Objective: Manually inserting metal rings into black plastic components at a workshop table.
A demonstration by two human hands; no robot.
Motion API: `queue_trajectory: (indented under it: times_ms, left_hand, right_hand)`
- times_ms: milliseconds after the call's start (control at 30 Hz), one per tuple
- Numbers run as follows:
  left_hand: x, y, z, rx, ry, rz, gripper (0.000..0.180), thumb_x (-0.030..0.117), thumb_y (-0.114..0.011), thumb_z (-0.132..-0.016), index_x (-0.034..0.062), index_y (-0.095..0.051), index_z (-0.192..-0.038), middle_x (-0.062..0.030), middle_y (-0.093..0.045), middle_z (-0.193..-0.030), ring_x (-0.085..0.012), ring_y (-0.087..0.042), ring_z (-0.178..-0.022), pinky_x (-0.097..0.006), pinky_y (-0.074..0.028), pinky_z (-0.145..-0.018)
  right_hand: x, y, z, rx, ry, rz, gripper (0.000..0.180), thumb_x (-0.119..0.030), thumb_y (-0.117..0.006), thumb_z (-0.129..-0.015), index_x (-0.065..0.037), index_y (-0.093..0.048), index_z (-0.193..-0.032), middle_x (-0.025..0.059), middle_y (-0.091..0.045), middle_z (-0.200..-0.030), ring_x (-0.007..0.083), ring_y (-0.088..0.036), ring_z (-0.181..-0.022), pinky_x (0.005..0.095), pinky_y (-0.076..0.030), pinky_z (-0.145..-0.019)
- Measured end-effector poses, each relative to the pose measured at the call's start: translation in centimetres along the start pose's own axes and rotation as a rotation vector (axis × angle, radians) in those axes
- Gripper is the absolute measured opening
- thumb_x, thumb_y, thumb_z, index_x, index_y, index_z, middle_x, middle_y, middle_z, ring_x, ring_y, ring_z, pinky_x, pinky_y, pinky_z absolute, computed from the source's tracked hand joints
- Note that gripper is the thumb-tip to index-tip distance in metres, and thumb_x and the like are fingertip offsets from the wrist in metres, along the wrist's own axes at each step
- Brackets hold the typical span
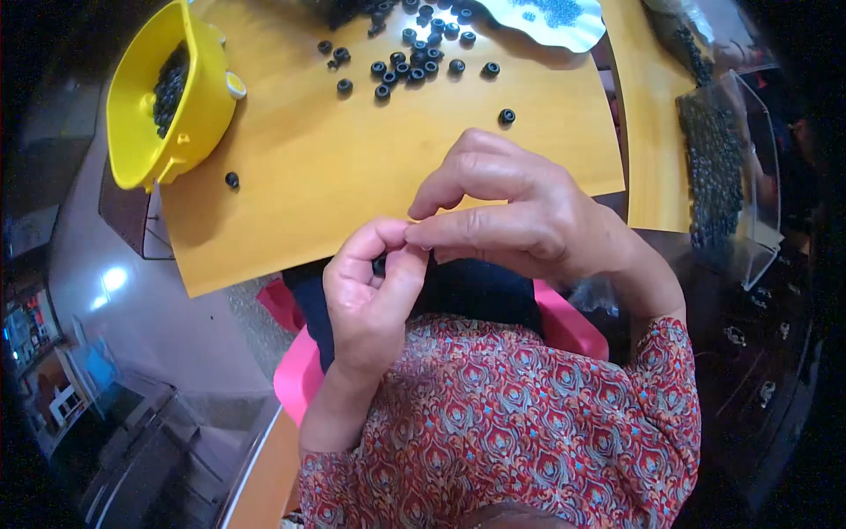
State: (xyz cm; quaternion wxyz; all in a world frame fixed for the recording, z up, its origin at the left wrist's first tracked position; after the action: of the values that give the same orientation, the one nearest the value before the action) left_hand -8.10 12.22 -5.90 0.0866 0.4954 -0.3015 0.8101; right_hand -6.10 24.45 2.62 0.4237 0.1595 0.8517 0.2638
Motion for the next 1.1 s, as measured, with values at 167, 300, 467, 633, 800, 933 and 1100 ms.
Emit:
queue_trajectory:
  times_ms: [167, 300, 467, 633, 800, 933, 1100]
  left_hand:
    - [0.0, 0.3, 2.1, -0.044, -0.009, 0.062, 0.016, 0.003, -0.055, -0.091, -0.0020, -0.057, -0.105, 0.0027, -0.056, -0.085, -0.0008, -0.046, -0.069, -0.015, -0.037, -0.060]
    - [-0.2, -0.2, 2.6, -0.169, 0.091, 0.413, 0.034, 0.005, -0.049, -0.090, -0.0042, -0.045, -0.122, -0.0130, -0.054, -0.107, -0.0158, -0.055, -0.084, -0.028, -0.045, -0.069]
    - [-0.4, 0.8, 3.8, -0.146, 0.110, 0.485, 0.039, 0.003, -0.048, -0.089, -0.0052, -0.038, -0.126, -0.0208, -0.050, -0.123, -0.0284, -0.054, -0.111, -0.038, -0.044, -0.093]
    - [-0.4, 1.3, 4.5, -0.186, 0.078, 0.489, 0.034, 0.007, -0.048, -0.094, -0.0047, -0.039, -0.124, -0.0206, -0.052, -0.121, -0.0282, -0.057, -0.107, -0.039, -0.048, -0.092]
    - [-0.5, 1.4, 4.8, -0.169, 0.062, 0.476, 0.033, 0.010, -0.050, -0.094, -0.0036, -0.041, -0.123, -0.0203, -0.056, -0.116, -0.0279, -0.062, -0.099, -0.038, -0.053, -0.085]
    - [-0.6, 1.6, 4.8, -0.198, 0.018, 0.460, 0.035, 0.008, -0.054, -0.092, -0.0023, -0.042, -0.123, -0.0200, -0.059, -0.110, -0.0275, -0.065, -0.092, -0.038, -0.055, -0.081]
    - [-0.8, 1.9, 5.2, -0.167, -0.074, 0.430, 0.033, 0.010, -0.064, -0.087, -0.0036, -0.053, -0.115, -0.0184, -0.064, -0.098, -0.0226, -0.066, -0.078, -0.033, -0.056, -0.071]
  right_hand:
    - [-1.9, -1.0, 0.4, -0.003, 0.046, 0.022, 0.027, -0.005, -0.074, -0.069, -0.004, -0.067, -0.095, 0.0075, -0.062, -0.085, 0.0215, -0.057, -0.072, 0.0313, -0.046, -0.062]
    - [-2.5, -0.5, 0.3, 0.076, -0.017, -0.014, 0.022, 0.001, -0.072, -0.071, -0.002, -0.066, -0.092, 0.0091, -0.062, -0.083, 0.0218, -0.059, -0.071, 0.0310, -0.046, -0.061]
    - [-1.4, -1.1, 1.5, 0.115, -0.213, -0.121, 0.009, -0.004, -0.069, -0.077, -0.002, -0.065, -0.085, 0.0091, -0.065, -0.079, 0.0222, -0.065, -0.073, 0.0310, -0.051, -0.065]
    - [-2.2, -2.5, 1.4, 0.031, -0.177, -0.235, 0.014, 0.004, -0.067, -0.075, 0.003, -0.066, -0.089, 0.0129, -0.066, -0.085, 0.0230, -0.065, -0.076, 0.0306, -0.051, -0.068]
    - [-2.6, -2.5, 1.2, 0.064, -0.185, -0.249, 0.017, 0.003, -0.068, -0.075, 0.003, -0.065, -0.092, 0.0124, -0.066, -0.081, 0.0222, -0.064, -0.073, 0.0298, -0.049, -0.064]
    - [-2.6, -2.3, 1.6, 0.112, -0.199, -0.253, 0.020, 0.002, -0.070, -0.074, 0.003, -0.065, -0.093, 0.0120, -0.065, -0.080, 0.0220, -0.062, -0.071, 0.0301, -0.048, -0.063]
    - [-2.8, -2.5, 2.1, 0.077, -0.161, -0.283, 0.021, 0.002, -0.071, -0.073, 0.002, -0.066, -0.093, 0.0128, -0.064, -0.083, 0.0223, -0.062, -0.073, 0.0310, -0.048, -0.064]
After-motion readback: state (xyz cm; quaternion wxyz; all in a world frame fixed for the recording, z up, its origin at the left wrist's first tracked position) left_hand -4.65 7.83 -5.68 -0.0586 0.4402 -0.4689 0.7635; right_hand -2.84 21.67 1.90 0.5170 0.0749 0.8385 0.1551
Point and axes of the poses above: each hand's wrist, its own z-axis away from the middle knuckle, its own y-axis out of the back of the hand, x = y × z, the point moved 8 cm from there along -z, towards the middle knuckle
